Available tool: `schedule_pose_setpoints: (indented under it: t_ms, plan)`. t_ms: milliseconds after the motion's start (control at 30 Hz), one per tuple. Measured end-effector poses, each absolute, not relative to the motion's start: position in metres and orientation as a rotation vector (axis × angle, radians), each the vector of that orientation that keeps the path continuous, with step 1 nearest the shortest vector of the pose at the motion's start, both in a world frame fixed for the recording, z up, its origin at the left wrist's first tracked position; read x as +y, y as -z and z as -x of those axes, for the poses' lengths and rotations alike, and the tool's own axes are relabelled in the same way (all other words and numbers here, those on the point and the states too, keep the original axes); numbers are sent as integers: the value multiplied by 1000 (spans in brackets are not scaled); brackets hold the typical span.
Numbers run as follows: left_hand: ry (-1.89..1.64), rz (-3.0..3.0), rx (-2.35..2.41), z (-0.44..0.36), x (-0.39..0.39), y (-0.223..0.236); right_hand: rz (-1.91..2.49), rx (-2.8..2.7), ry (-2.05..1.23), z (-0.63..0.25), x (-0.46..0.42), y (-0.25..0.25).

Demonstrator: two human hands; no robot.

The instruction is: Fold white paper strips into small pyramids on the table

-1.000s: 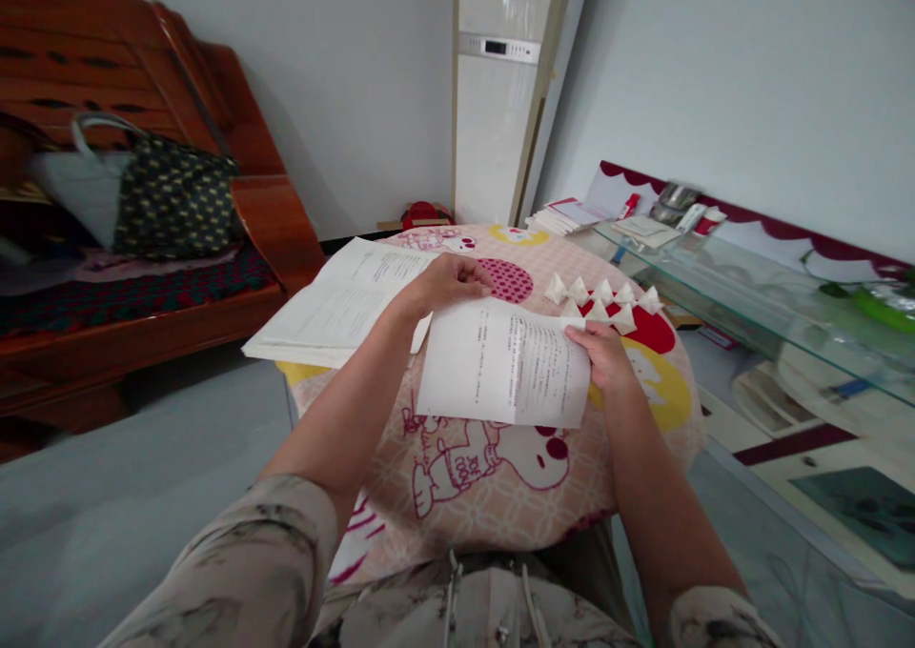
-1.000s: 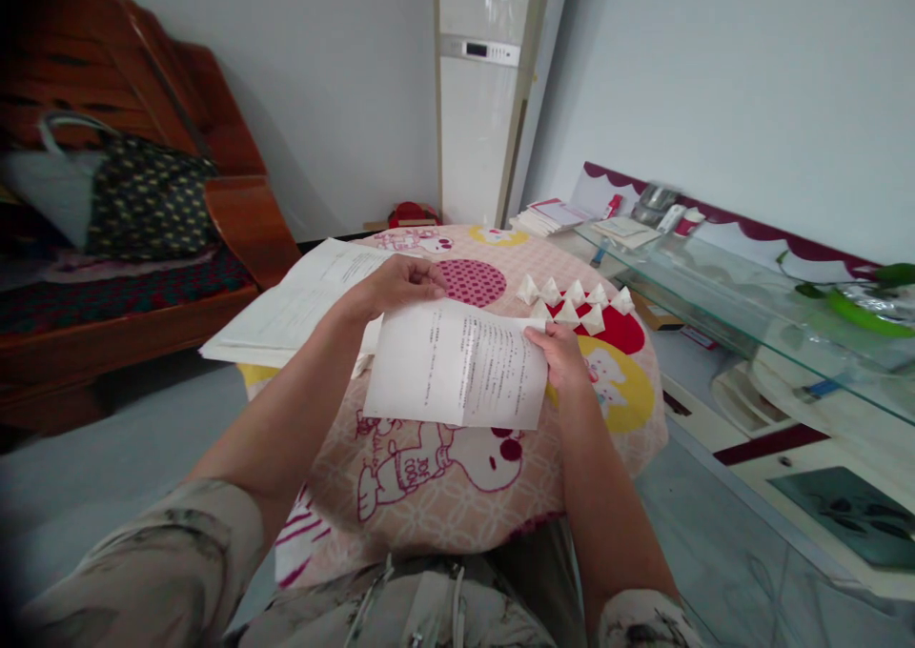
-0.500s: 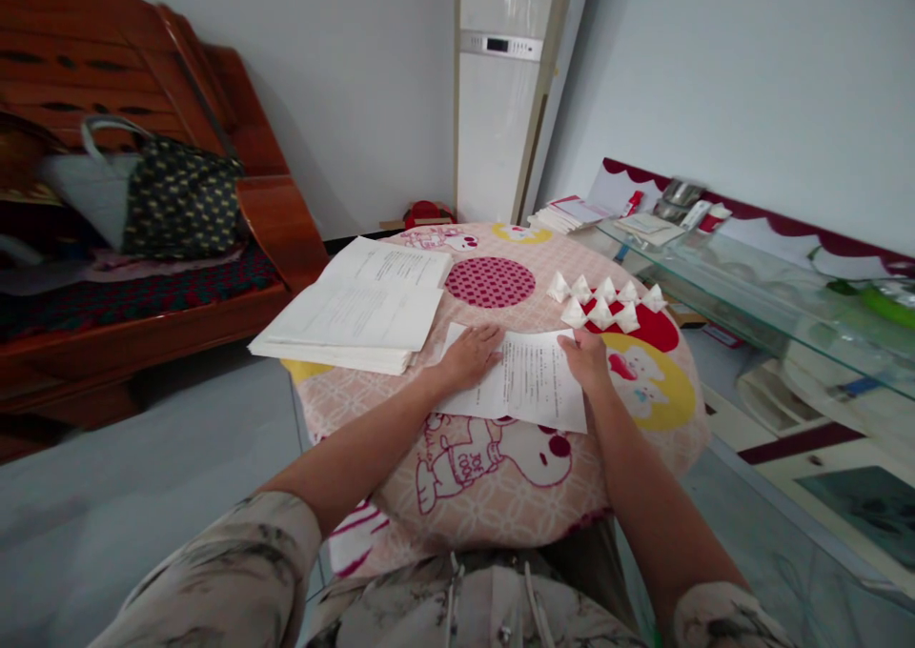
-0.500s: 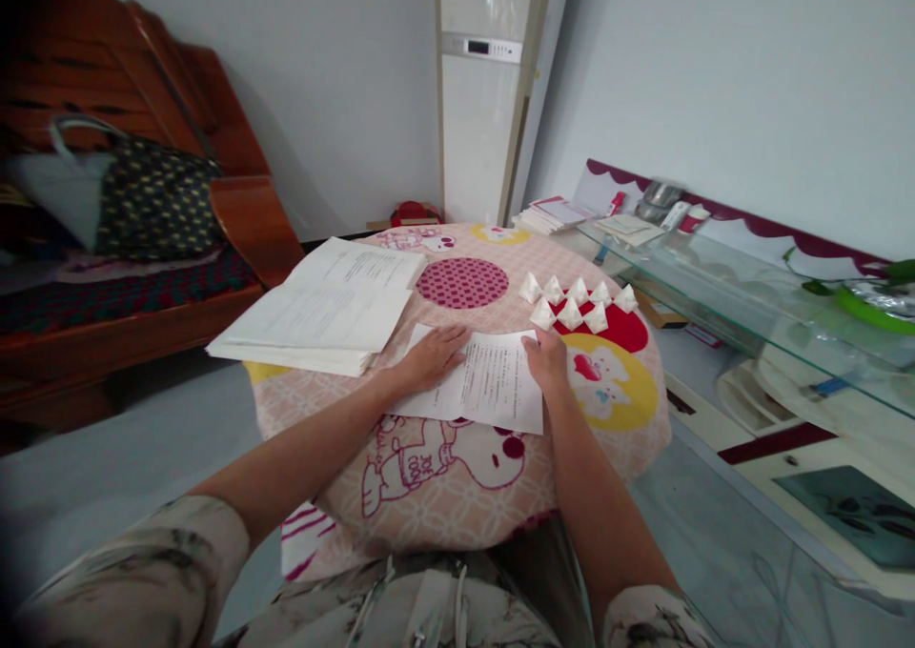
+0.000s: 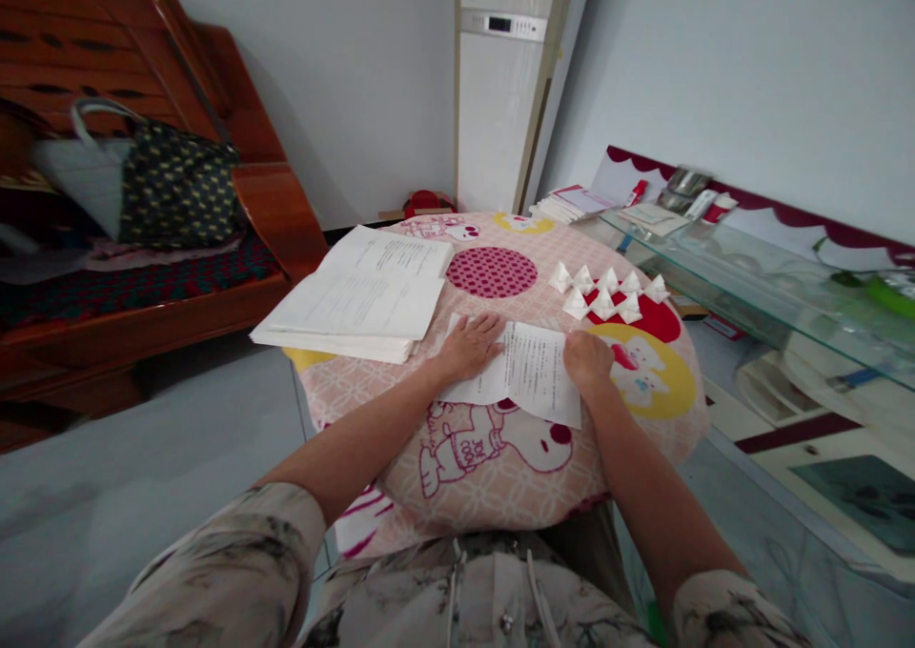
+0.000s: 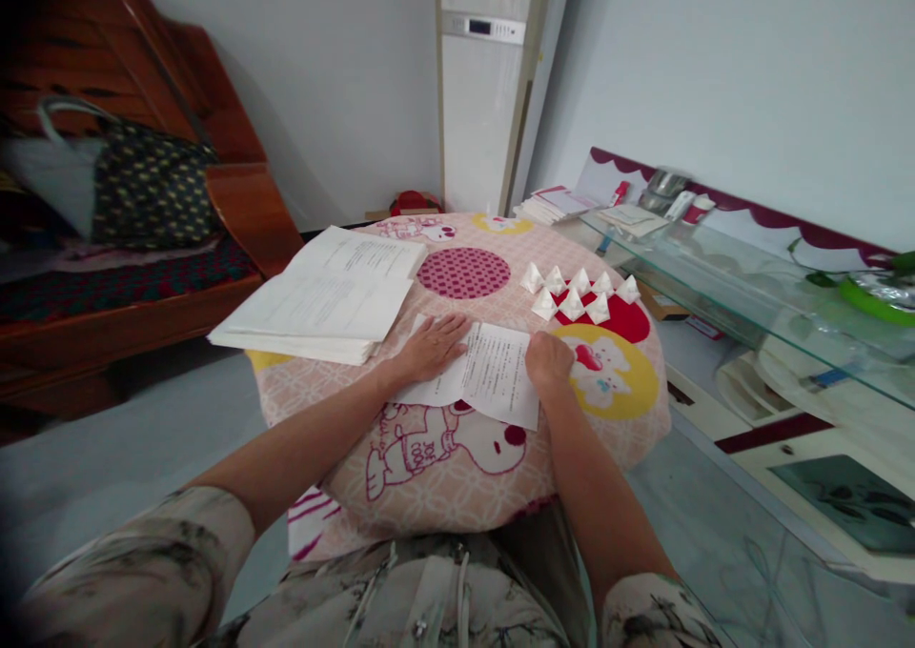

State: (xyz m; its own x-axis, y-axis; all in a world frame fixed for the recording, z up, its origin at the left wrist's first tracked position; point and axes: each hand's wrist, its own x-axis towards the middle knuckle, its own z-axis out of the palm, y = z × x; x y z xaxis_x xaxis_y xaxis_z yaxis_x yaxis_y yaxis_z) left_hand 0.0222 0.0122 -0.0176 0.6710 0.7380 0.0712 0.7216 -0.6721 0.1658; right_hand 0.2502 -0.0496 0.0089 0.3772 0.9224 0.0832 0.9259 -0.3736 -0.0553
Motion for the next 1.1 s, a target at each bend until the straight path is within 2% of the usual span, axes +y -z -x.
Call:
schedule_pose_setpoints:
  t_ms: [300, 600, 1100]
  plan:
    - [-232, -2733, 1217, -23, 10, 17, 2503, -1543, -69, -257, -64, -17]
    - [-228, -2718, 1239, -24, 11, 17, 2484, -1579, 26, -246, -80, -8]
    - [-259, -2723, 1233, -25, 10, 15, 2453, -1467, -14, -244, -96, -14]
